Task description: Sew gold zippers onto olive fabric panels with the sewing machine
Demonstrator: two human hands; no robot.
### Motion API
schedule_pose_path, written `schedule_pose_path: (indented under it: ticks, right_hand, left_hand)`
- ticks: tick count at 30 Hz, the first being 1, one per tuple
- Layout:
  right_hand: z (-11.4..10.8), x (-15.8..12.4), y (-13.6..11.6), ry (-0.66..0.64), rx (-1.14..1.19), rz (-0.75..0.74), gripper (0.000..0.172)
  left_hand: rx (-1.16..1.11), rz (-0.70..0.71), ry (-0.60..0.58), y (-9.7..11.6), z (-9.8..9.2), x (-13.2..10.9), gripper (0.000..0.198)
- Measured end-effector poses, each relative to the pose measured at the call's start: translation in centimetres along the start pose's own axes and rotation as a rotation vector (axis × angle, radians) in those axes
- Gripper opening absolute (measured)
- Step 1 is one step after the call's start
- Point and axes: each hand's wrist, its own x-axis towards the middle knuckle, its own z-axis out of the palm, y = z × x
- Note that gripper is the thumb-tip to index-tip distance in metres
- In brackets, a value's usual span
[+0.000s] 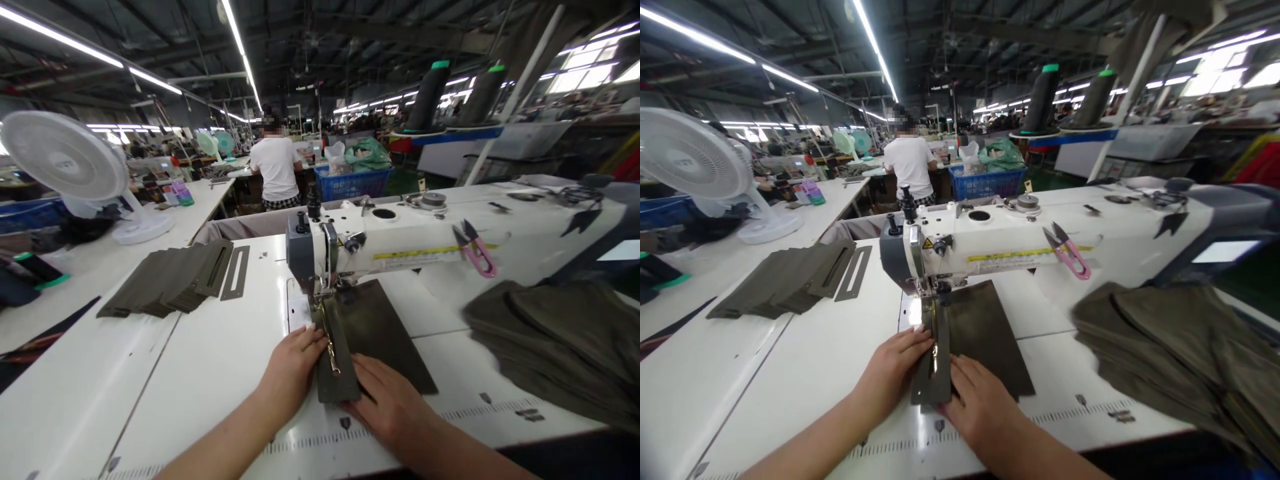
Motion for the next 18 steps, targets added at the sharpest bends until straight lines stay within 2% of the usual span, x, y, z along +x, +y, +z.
schedule_pose_path:
  ticks: [3,7,13,18]
  right_hand:
    - [0.3,-0.1,-0.6,-0.019,-0.112,-0.077,0.022]
    - [0.3,0.1,-0.9,-0.074,-0.132,-0.105,0.029]
    - [0.5,0.2,-0.9,0.018,-0.148,-0.076,0.031]
    - [0.8,0.3,-0.2,-0.024,-0.134,-0.058,0.029]
  left_hand:
    - [0.000,-0.001,-0.018,-0.1,0.0,0.2,0.026]
    - [0.072,0.046,-0.029,0.0,0.3,0.2,0.026]
    - [0.105,0.095,-0.029,-0.1,0.7,0.4,0.022]
    - [0.105,0.075,-0.038,-0.6,0.6,1.0,0.023]
